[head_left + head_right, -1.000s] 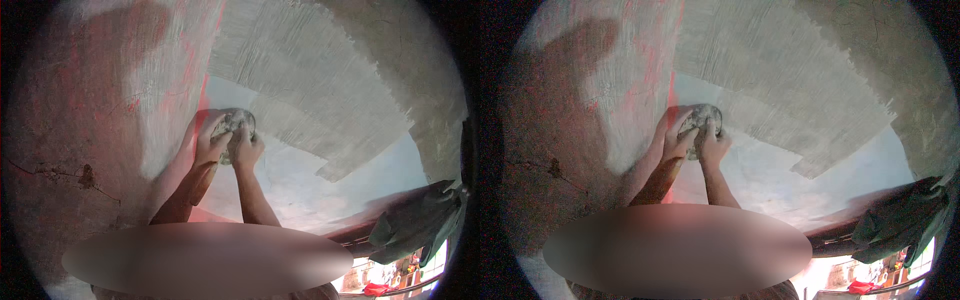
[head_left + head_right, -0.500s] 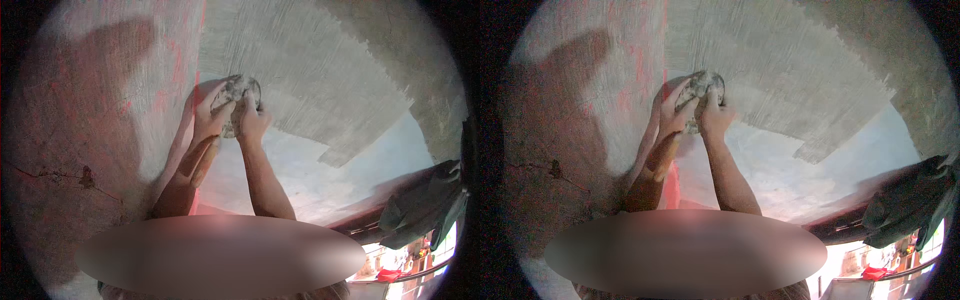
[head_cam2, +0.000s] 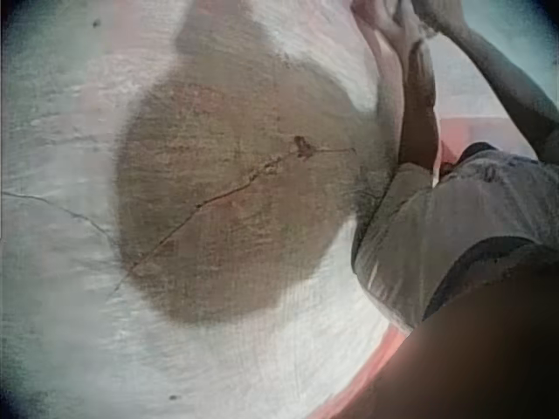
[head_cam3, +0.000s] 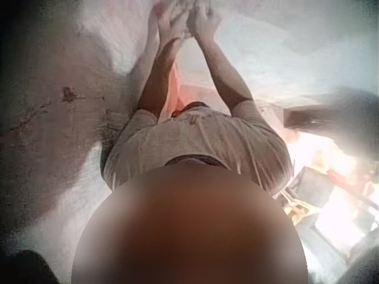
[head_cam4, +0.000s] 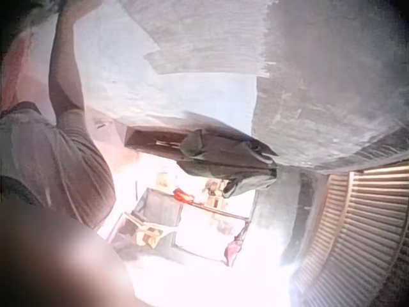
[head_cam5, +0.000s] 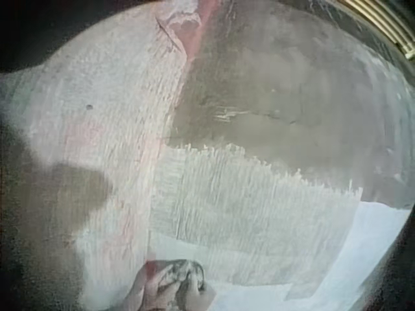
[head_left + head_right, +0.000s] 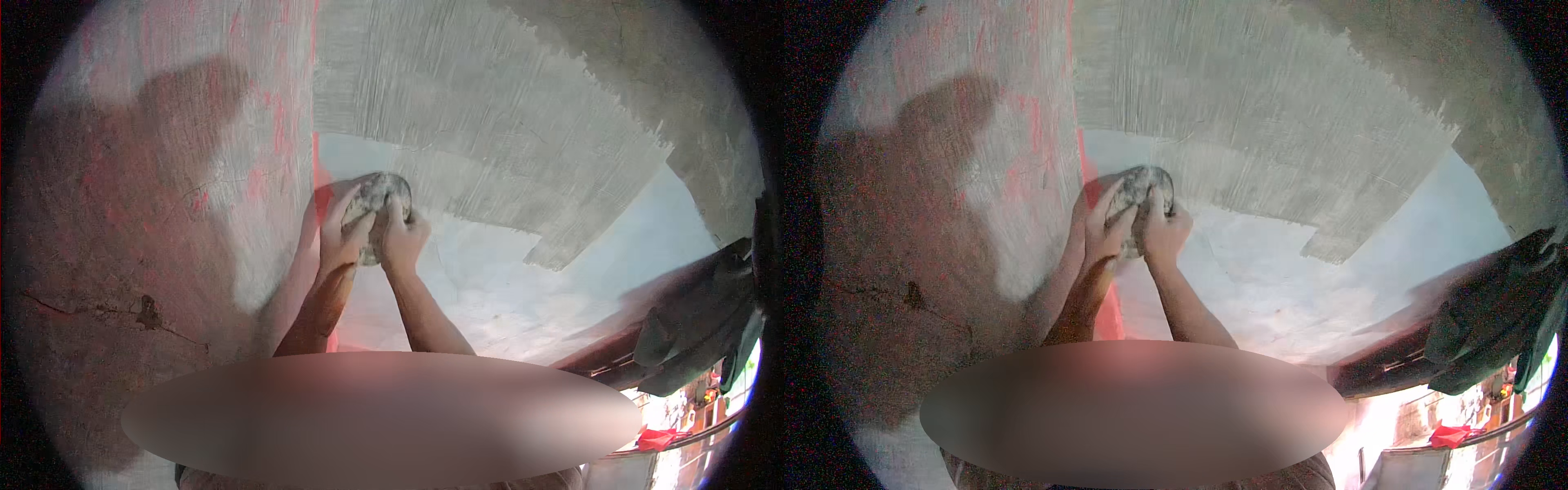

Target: The person plasters and smooths a wall with a trowel, applying mortar to the surface.

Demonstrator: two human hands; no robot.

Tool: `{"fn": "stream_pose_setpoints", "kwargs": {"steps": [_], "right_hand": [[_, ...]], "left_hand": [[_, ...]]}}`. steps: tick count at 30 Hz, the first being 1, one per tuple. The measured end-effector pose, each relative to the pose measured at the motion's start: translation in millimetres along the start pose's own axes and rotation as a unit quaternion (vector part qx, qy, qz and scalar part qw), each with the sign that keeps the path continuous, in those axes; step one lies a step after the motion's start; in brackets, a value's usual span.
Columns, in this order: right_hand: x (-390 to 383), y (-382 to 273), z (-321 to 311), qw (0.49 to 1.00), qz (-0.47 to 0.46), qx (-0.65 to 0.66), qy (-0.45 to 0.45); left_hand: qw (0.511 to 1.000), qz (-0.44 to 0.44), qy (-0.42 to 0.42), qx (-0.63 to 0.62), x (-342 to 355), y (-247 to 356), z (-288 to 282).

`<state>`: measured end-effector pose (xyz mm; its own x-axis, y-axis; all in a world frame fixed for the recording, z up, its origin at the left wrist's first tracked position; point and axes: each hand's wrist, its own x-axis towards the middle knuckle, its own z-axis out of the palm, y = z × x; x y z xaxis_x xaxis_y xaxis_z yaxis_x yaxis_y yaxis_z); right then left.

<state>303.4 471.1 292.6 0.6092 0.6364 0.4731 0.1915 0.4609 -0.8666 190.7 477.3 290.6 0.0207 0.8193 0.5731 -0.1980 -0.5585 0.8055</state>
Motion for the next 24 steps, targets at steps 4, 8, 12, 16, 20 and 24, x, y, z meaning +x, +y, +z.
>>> {"fn": "stream_pose_setpoints", "kwargs": {"steps": [4, 8, 12, 16, 20, 24], "right_hand": [[3.5, 5.1, 0.7, 0.995, 0.049, 0.089, -0.013], [-15.1, -1.2, -6.8, 0.998, -0.047, 0.028, 0.028], [-23.7, -0.1, -16.9, 0.995, 0.095, 0.016, 0.001], [-10.2, 15.3, -20.1, 0.994, -0.002, 0.103, -0.025], [-24.3, 22.0, -24.8, 0.998, 0.048, -0.045, 0.009], [-26.3, 4.8, -23.2, 1.0, 0.017, 0.015, 0.014]], "left_hand": [[0.999, 0.029, -0.019, -0.038, 3.2, -8.2, -1.3], [0.998, 0.004, -0.03, -0.055, -7.0, -20.9, -4.8], [0.978, 0.197, -0.024, 0.066, -19.0, -37.2, 0.6], [0.998, 0.06, -0.015, -0.015, -13.4, -43.7, 4.1], [0.989, 0.131, -0.032, 0.056, -24.0, -31.0, 3.1], [0.991, 0.122, -0.002, 0.062, -25.6, -15.4, 11.8]]}}
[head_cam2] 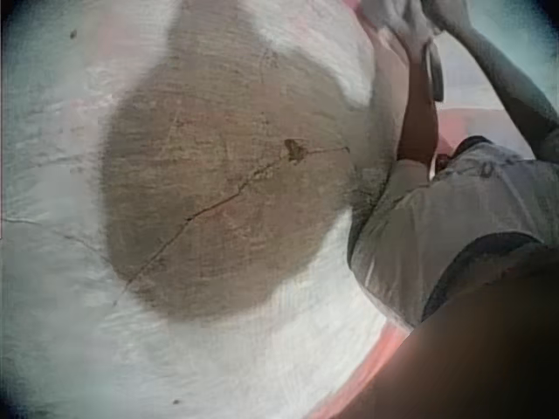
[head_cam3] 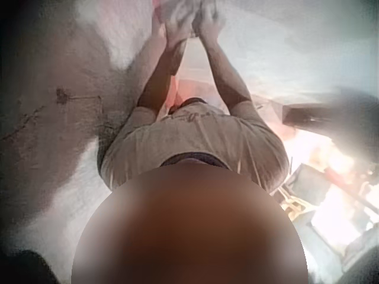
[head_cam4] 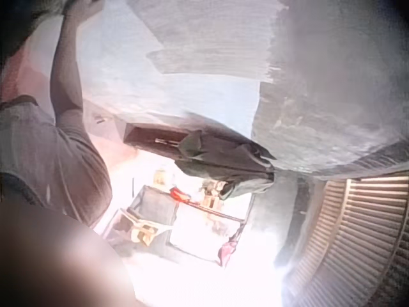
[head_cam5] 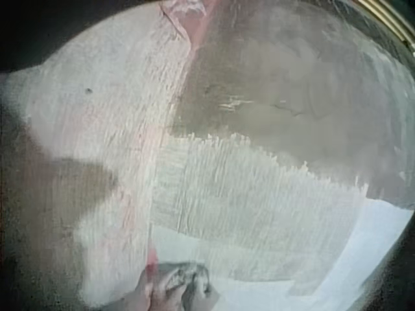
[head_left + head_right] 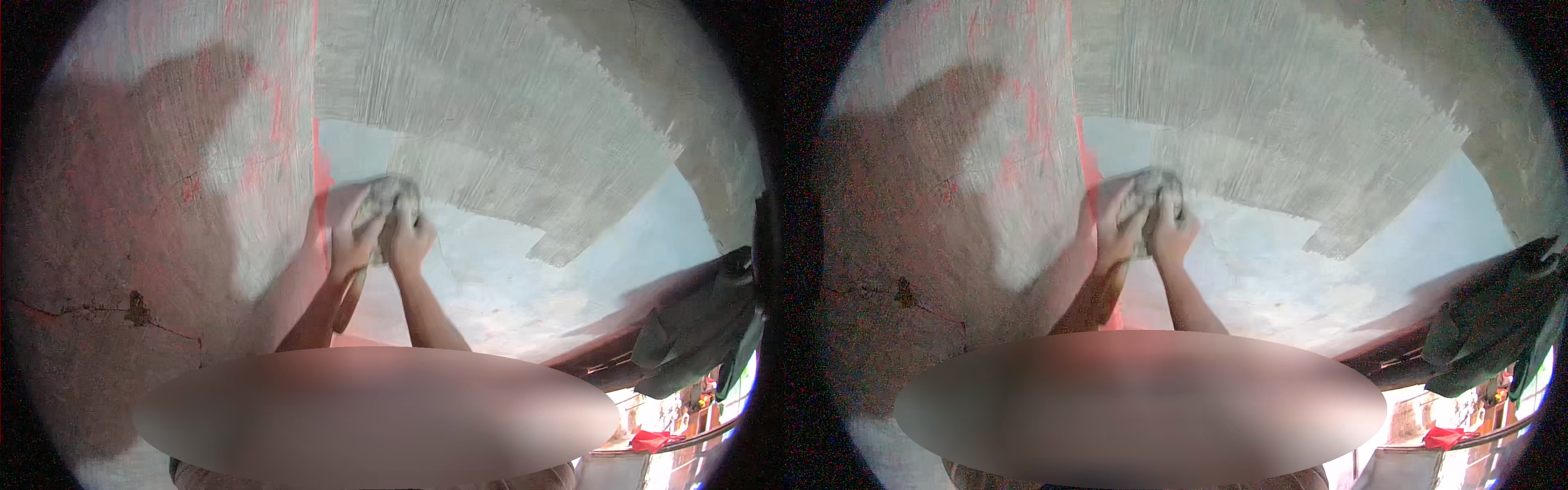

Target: The person plasters and smooths a wall with a trowel, applying mortar to the surface.

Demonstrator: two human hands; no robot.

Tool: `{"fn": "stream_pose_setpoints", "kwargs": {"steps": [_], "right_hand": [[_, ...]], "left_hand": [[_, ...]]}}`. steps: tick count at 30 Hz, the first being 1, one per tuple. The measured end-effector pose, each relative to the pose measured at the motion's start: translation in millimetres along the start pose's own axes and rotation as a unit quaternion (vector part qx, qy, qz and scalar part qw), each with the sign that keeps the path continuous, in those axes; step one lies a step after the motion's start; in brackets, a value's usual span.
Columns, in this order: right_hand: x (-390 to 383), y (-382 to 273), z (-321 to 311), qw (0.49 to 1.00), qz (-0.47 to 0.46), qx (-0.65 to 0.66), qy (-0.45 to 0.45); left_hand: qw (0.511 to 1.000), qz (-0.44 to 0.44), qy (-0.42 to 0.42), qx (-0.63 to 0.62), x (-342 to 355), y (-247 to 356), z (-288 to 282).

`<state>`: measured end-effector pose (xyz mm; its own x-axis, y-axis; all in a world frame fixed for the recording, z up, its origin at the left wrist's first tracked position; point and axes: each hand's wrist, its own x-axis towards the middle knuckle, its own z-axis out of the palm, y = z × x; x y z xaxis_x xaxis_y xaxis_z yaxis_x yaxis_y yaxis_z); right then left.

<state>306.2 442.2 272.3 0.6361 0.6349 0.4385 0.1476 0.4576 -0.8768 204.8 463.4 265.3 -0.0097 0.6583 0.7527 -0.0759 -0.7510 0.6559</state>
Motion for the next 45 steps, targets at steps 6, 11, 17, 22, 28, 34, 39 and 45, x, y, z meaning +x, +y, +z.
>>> {"fn": "stream_pose_setpoints", "kwargs": {"steps": [6, 11, 17, 22, 28, 34, 39, 45], "right_hand": [[31.7, -2.2, 14.6, 0.996, -0.086, 0.014, -0.002], [-21.4, 44.2, 3.1, 0.998, -0.001, -0.062, -0.016], [-35.0, 62.8, -0.7, 0.999, 0.029, 0.019, -0.025], [-30.0, 59.5, 3.6, 0.998, 0.033, -0.02, -0.042], [-34.7, 57.6, 3.1, 0.999, 0.032, 0.017, -0.027], [-33.0, 47.8, 3.3, 0.997, 0.07, 0.012, -0.043], [-33.9, 45.2, 5.8, 0.995, 0.054, 0.086, -0.01], [-33.2, 45.7, 3.1, 0.995, 0.077, 0.059, -0.034]], "left_hand": [[0.994, -0.026, -0.015, -0.101, 28.0, -23.6, -2.9], [1.0, 0.024, 0.001, 0.002, -36.3, -49.1, -22.4], [0.989, -0.113, 0.007, -0.09, -64.8, -60.4, -24.6], [0.997, -0.075, -0.011, -0.033, -56.8, -55.0, -26.2], [0.991, -0.099, -0.007, -0.084, -57.3, -50.3, -26.7], [0.99, -0.114, -0.016, -0.084, -51.5, -45.6, -27.3], [0.991, -0.119, 0.003, -0.064, -51.0, -46.3, -26.9], [0.987, -0.146, -0.004, -0.06, -50.1, -50.1, -26.8]]}}
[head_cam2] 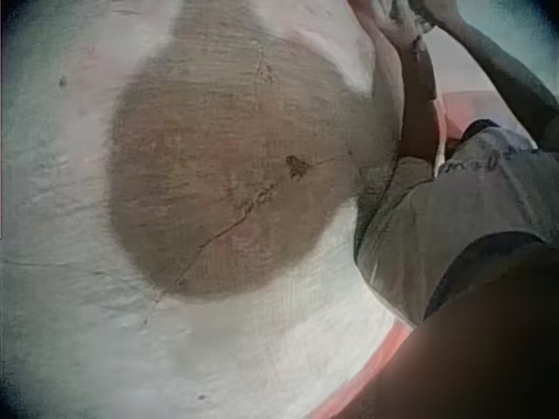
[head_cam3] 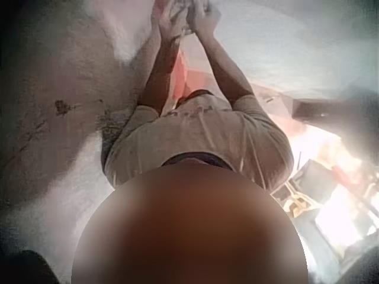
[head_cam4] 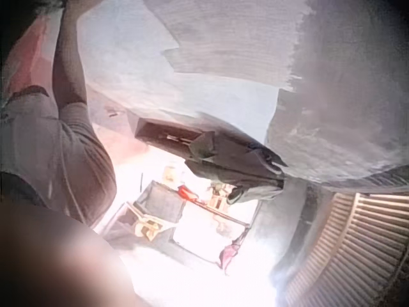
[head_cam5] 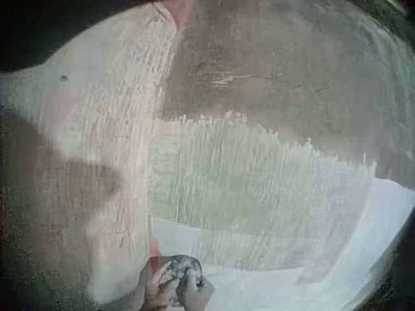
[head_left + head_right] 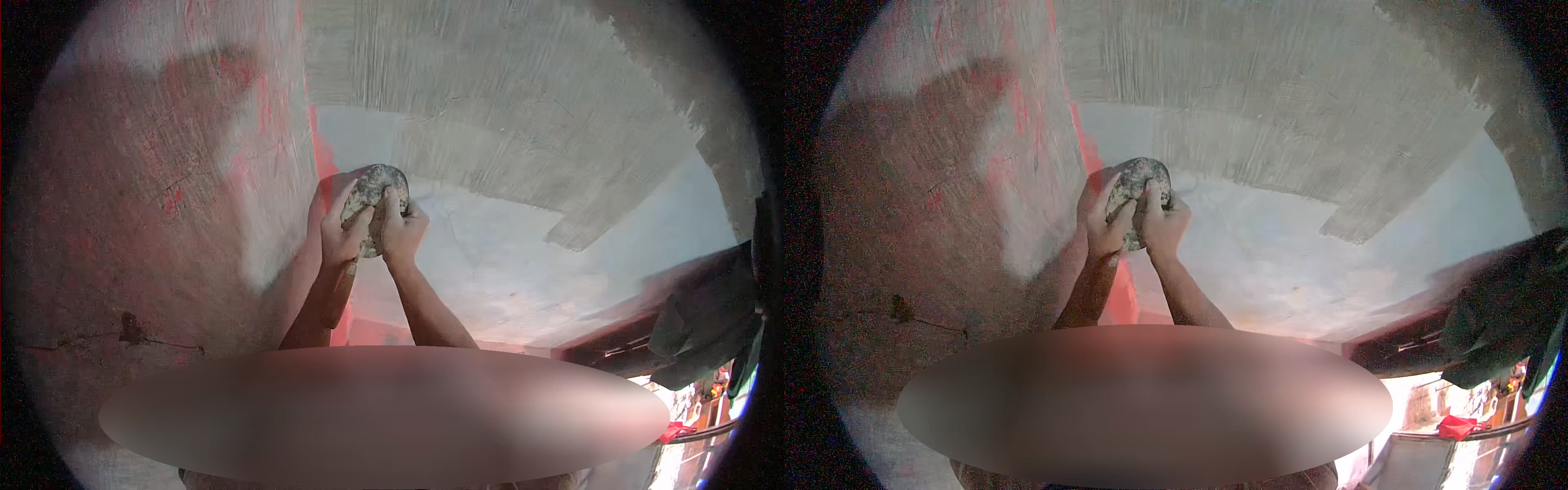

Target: The person plasters and smooths a wall with a trowel, applying mortar to the surface.

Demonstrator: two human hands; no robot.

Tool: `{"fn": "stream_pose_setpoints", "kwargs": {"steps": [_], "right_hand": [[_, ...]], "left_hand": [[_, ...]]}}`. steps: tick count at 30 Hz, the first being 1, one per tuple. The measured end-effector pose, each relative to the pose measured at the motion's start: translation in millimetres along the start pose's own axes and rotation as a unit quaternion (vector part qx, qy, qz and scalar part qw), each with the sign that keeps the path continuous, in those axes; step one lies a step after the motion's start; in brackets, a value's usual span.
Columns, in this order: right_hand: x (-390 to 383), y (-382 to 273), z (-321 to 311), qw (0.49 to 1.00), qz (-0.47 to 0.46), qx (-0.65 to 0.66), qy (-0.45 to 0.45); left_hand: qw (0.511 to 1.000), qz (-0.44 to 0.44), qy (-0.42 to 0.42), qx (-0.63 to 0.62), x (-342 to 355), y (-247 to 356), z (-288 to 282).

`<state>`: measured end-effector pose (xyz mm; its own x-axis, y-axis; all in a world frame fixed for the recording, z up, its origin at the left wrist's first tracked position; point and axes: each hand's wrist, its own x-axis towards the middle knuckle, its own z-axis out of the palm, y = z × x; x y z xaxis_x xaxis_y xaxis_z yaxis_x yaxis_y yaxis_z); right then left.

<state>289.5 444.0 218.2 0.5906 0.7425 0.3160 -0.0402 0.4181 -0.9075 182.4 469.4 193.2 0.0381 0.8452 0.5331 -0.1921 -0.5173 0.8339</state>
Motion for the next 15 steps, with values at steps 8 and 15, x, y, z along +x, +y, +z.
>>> {"fn": "stream_pose_setpoints", "kwargs": {"steps": [8, 15], "right_hand": [[1.3, 1.2, -1.2, 1.0, -0.019, 0.015, -0.004], [-1.5, 4.7, 0.1, 0.998, 0.012, -0.058, 0.012]], "left_hand": [[0.999, 0.032, -0.004, -0.026, -0.4, 7.7, 1.8], [0.995, 0.092, -0.027, 0.007, -0.3, 10.5, -1.0]]}}
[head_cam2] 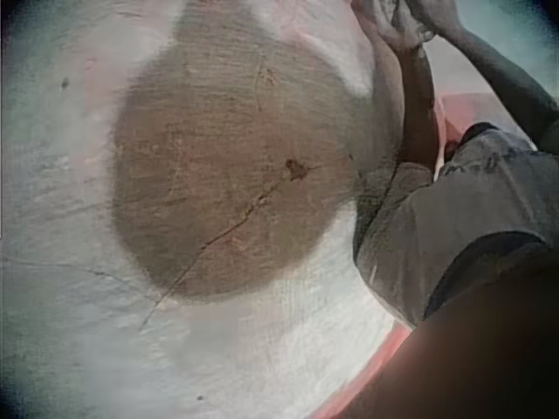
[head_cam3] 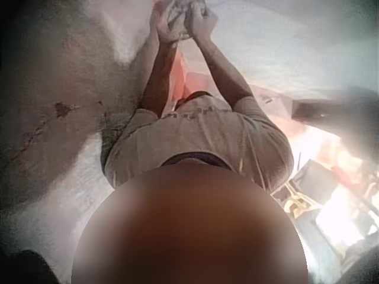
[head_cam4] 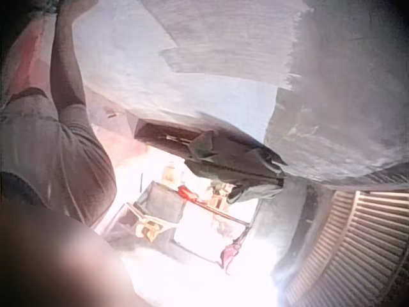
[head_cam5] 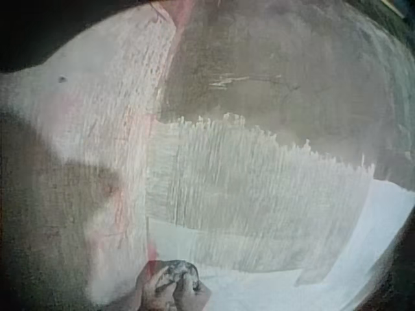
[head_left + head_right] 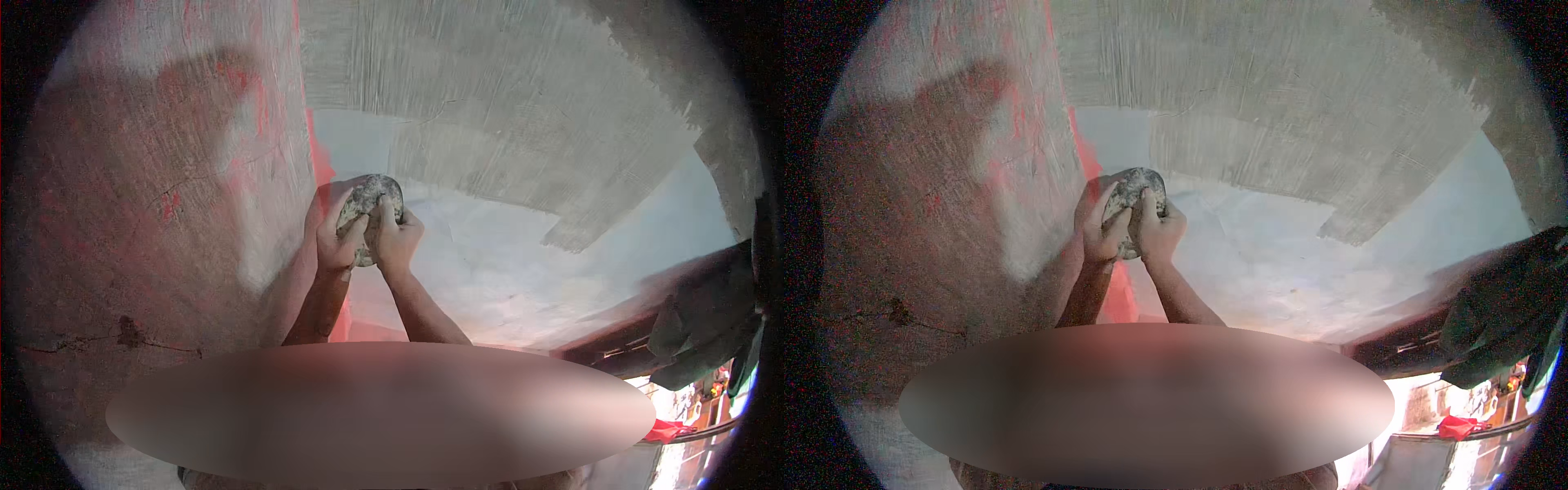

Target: The person plasters and smooths a wall with a trowel, applying mortar to the surface.

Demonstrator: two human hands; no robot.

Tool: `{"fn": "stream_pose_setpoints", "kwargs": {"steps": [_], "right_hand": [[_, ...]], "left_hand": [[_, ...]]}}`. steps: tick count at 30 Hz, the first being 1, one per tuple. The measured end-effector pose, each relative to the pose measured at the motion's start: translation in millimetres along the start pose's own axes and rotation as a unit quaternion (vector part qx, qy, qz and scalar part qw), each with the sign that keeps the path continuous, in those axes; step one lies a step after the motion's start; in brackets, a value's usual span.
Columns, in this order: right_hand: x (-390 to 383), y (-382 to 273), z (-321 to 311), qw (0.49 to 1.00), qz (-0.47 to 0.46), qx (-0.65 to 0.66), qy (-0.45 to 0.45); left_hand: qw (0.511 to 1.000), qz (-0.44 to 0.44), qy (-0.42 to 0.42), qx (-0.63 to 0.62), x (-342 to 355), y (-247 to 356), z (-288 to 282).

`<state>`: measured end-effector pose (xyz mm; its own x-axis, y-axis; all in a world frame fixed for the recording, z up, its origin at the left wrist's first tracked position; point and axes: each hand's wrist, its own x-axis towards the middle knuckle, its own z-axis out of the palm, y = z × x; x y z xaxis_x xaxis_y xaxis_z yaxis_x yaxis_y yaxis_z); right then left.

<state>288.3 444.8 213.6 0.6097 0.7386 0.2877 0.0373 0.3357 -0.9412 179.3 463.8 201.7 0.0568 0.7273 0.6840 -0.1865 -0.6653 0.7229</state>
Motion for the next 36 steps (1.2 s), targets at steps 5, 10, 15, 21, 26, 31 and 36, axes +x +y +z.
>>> {"fn": "stream_pose_setpoints", "kwargs": {"steps": [5, 10, 15, 21, 26, 31, 36], "right_hand": [[0.2, -7.2, -0.1, 0.998, 0.012, 0.058, -0.013], [4.6, -6.6, -0.4, 0.996, -0.037, 0.075, -0.023], [4.4, -7.6, 0.2, 0.998, -0.052, 0.042, 0.001], [18.8, -26.7, 7.4, 0.999, -0.044, 0.012, -0.012], [14.6, -27.3, 10.0, 1.0, -0.017, -0.004, -0.005], [9.3, -14.4, 6.7, 0.996, -0.085, 0.025, -0.012], [8.7, -19.9, 7.0, 0.999, -0.026, 0.037, -0.005]], "left_hand": [[0.997, -0.081, 0.008, -0.003, 1.8, 7.4, 1.8], [0.999, -0.047, 0.021, -0.004, 3.5, 8.2, 0.2], [0.998, -0.018, 0.011, 0.062, 5.5, 14.6, 2.7], [0.998, -0.052, 0.023, -0.025, 29.7, 30.7, 4.4], [0.998, -0.031, 0.015, 0.061, 25.9, 28.7, 0.0], [0.996, -0.087, 0.025, 0.003, 15.9, 13.0, -1.2], [0.993, -0.103, 0.044, -0.036, 16.9, 18.5, 1.5]]}}
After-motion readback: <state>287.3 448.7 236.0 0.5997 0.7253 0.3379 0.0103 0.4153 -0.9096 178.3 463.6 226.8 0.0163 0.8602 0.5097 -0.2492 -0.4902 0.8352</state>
